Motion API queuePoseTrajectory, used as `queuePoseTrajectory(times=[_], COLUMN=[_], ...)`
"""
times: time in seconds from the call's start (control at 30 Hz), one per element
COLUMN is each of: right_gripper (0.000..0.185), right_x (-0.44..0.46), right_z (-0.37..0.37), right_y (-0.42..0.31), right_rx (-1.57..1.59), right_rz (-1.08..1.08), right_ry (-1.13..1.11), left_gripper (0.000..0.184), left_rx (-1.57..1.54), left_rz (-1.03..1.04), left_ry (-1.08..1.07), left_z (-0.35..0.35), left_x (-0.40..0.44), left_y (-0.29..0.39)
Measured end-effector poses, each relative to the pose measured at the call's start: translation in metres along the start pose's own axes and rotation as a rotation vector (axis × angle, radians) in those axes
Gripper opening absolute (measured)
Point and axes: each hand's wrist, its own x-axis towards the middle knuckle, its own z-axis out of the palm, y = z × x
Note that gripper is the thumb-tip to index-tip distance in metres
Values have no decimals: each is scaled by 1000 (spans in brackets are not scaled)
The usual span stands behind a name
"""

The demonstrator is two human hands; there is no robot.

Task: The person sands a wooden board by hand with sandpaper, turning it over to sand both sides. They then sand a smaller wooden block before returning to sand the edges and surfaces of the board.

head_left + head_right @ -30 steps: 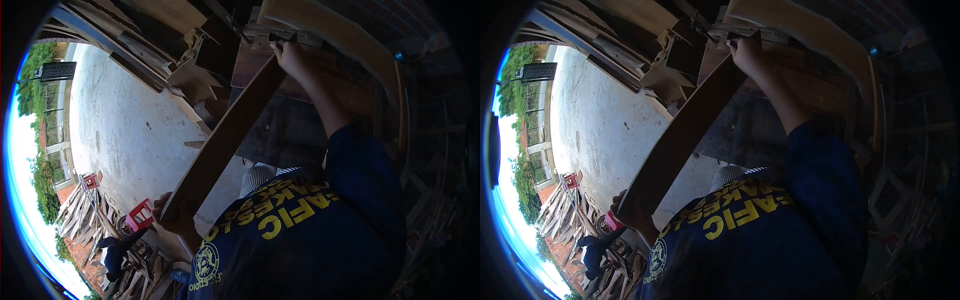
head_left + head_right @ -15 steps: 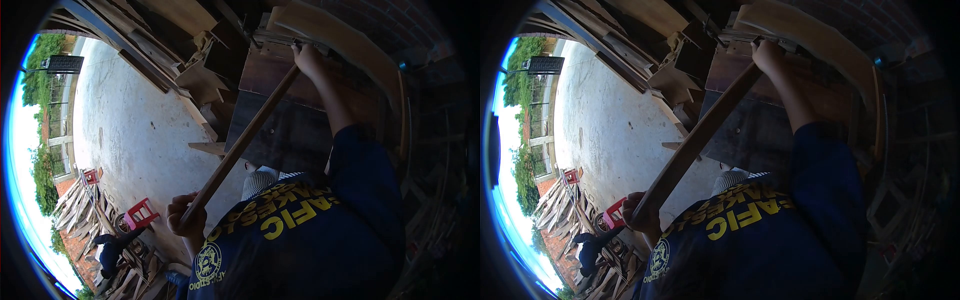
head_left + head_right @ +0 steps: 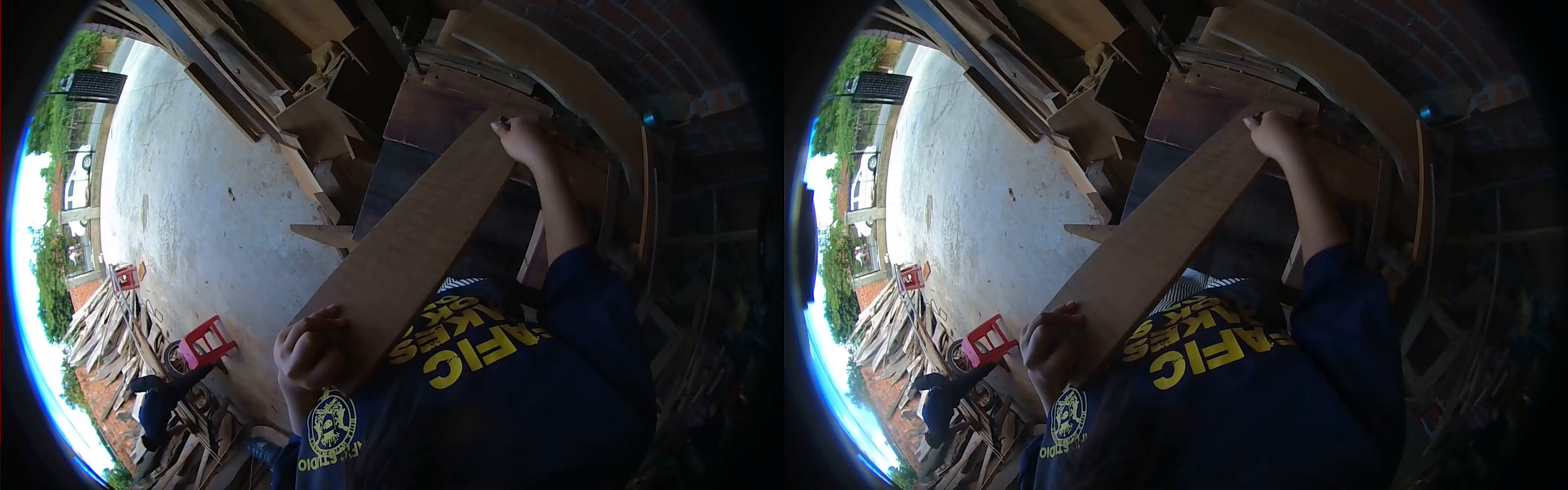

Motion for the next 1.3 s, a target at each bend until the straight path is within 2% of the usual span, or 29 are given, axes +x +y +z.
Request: queuePoseTrajectory(times=[0.03,0.07,0.1,0.17,0.23,0.27,0.3,0.37,0.4,0.47,0.5,0.53,0.6,0.63,0.7,0.73,0.83,0.87,0.93,0.97,1.0,1.07,1.13,1.17,1.27,1.3], right_gripper=[53,55,55,52,49,48,50,48,47,42,40,38,39,39,39,41,43,43,42,42,41,39,39,40,41,42], right_x=[42,70,65,44,-14,-55,-103,-165,-174,-146,-117,-83,-30,-20,-11,-30,-111,-125,-141,-132,-106,-49,10,25,-6,-25], right_z=[17,33,28,22,18,20,20,26,32,34,42,53,61,68,75,73,75,81,88,91,98,112,122,124,104,109], right_y=[33,56,52,48,13,-7,-27,-47,-47,-36,-22,-3,31,38,46,31,-17,-23,-27,-18,-5,30,71,83,47,28], right_rx=[-23,-50,-60,198,412,368,233,167,200,319,372,424,446,444,362,427,380,380,334,331,402,499,567,608,590,524], right_rz=[10,18,8,-82,-168,-365,-445,-756,-808,-671,-560,-446,-296,-294,-333,-383,-694,-681,-877,-868,-749,-518,-349,-293,-328,-477], right_ry=[54,106,113,122,-45,51,90,69,115,137,207,274,274,276,422,410,321,321,340,340,392,451,501,541,490,483], left_gripper=[26,26,16,14,18,18,18,18,18,17,17,17,19,19,20,20,18,14,13,12,11,13,16,18,17,17], left_rx=[156,158,158,165,133,127,82,29,20,62,79,74,227,225,281,279,195,223,237,177,120,122,309,293,282,282], left_rz=[198,199,213,213,174,174,77,-42,-40,71,-16,-15,134,136,174,175,61,32,8,-72,-154,-191,190,206,178,180], left_ry=[-45,-35,-65,-83,24,24,61,105,100,125,111,111,10,11,-30,-26,31,69,104,145,189,193,88,98,109,103], left_z=[2,2,1,1,-2,-4,-6,-7,-7,-8,-8,-9,-11,-10,-6,-6,-9,-9,-12,-14,-16,-18,-19,-17,-17,-18], left_x=[2,3,6,8,9,10,12,14,13,9,8,6,3,2,1,1,-2,-2,-3,-7,-12,-15,-9,-11,-9,-8], left_y=[-3,0,4,2,-8,-9,-10,-13,-17,-25,-24,-25,-27,-24,-18,-19,-26,-30,-39,-45,-51,-57,-56,-57,-54,-52])
